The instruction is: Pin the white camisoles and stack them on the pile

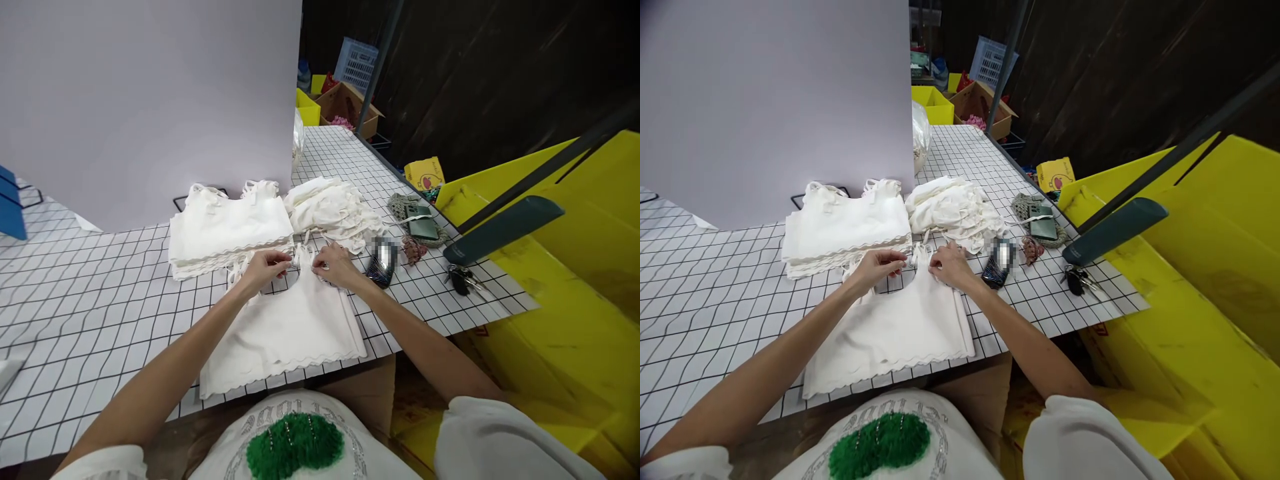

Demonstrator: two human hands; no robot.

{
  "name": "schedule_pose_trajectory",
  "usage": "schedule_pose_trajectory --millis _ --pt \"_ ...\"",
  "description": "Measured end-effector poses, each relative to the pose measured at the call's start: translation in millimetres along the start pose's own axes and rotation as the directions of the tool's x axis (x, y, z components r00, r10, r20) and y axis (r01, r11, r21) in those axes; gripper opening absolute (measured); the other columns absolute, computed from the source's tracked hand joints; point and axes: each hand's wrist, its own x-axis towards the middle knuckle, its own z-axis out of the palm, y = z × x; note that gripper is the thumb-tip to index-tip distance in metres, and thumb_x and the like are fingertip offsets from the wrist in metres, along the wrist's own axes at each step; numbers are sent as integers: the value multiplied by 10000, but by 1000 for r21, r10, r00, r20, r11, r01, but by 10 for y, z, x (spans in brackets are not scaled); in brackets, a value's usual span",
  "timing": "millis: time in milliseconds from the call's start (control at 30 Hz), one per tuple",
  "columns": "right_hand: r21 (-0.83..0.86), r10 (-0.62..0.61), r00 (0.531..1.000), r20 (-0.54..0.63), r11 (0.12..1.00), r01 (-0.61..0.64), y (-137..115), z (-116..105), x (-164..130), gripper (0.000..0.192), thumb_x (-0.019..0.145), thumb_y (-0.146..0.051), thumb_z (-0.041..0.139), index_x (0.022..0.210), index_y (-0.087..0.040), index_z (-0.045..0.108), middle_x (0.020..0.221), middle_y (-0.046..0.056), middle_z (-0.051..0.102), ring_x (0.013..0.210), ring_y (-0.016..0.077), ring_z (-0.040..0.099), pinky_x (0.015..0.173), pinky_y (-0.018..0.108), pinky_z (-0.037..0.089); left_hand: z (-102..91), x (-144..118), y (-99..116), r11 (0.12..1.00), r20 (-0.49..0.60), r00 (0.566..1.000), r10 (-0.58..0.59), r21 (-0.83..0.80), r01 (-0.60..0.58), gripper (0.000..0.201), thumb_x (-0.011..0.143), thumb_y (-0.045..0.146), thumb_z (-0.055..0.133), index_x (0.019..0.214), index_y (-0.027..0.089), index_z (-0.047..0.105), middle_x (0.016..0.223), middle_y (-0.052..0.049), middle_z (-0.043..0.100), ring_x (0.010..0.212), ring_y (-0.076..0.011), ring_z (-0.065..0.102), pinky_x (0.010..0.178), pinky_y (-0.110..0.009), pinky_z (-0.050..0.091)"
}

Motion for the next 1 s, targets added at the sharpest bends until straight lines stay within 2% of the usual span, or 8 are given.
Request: schedule_pose_trajectory --millis 133,333,433,500,567,633,833,1000 --pt "38 -21 997 -80 999 24 -83 -64 -43 98 834 -129 617 775 -183 674 821 38 696 885 220 583 830 360 404 123 -128 51 989 111 987 -118 -81 127 371 647 410 890 860 132 769 802 -92 766 658 -163 681 678 -315 578" --pt "83 -306 932 -193 942 327 -425 -226 -396 179 920 -198 557 825 -204 709 797 58 694 812 213 600 883 412 427 425 -219 100 880 306 935 -181 -374 293 442 653 527 885 747 116 752 780 -98 759 756 -191 715 854 -373 590" --pt "447 -84 987 -140 884 139 -534 -258 -585 165 915 -357 634 879 -219 717 818 67 701 800 217 624 822 404 488 493 -215 141 875 280 952 -121 -423 236 389 652 466 899 768 117 772 772 -90 759 790 -194 709 857 -358 569" --pt "735 101 994 42 670 -99 -530 -261 -639 300 905 -499 636 961 -213 710 758 46 685 728 193 642 731 362 527 497 -218 176 868 300 951 -69 -451 206 388 707 467 863 855 116 794 922 -125 779 935 -226 709 910 -360 549" --pt "848 159 962 222 455 -271 -486 -241 -628 407 886 -567 636 1059 -204 698 670 8 651 658 162 634 688 329 539 490 -228 202 856 334 941 -50 -471 213 372 739 447 849 900 116 797 1019 -140 773 1023 -236 693 955 -364 534" --pt "867 141 949 283 385 -316 -441 -200 -575 451 816 -556 724 1082 -191 705 683 1 657 627 135 605 657 300 534 487 -238 211 847 376 924 -65 -469 250 376 763 431 841 947 107 790 1010 -145 768 975 -231 701 935 -387 547" --pt "799 -5 958 286 553 -236 -459 -80 -456 259 707 -397 829 755 -151 762 813 61 702 755 152 608 658 278 530 453 -239 201 849 371 920 -125 -440 292 346 828 411 795 1007 116 772 1156 -170 717 898 -217 700 695 -309 585" --pt "838 110 970 215 489 -241 -524 -53 -461 360 678 -410 858 905 -164 727 828 31 655 691 136 579 543 256 535 429 -322 255 864 392 916 -82 -431 261 411 748 475 844 954 125 779 1130 -154 716 914 -226 683 670 -308 577"
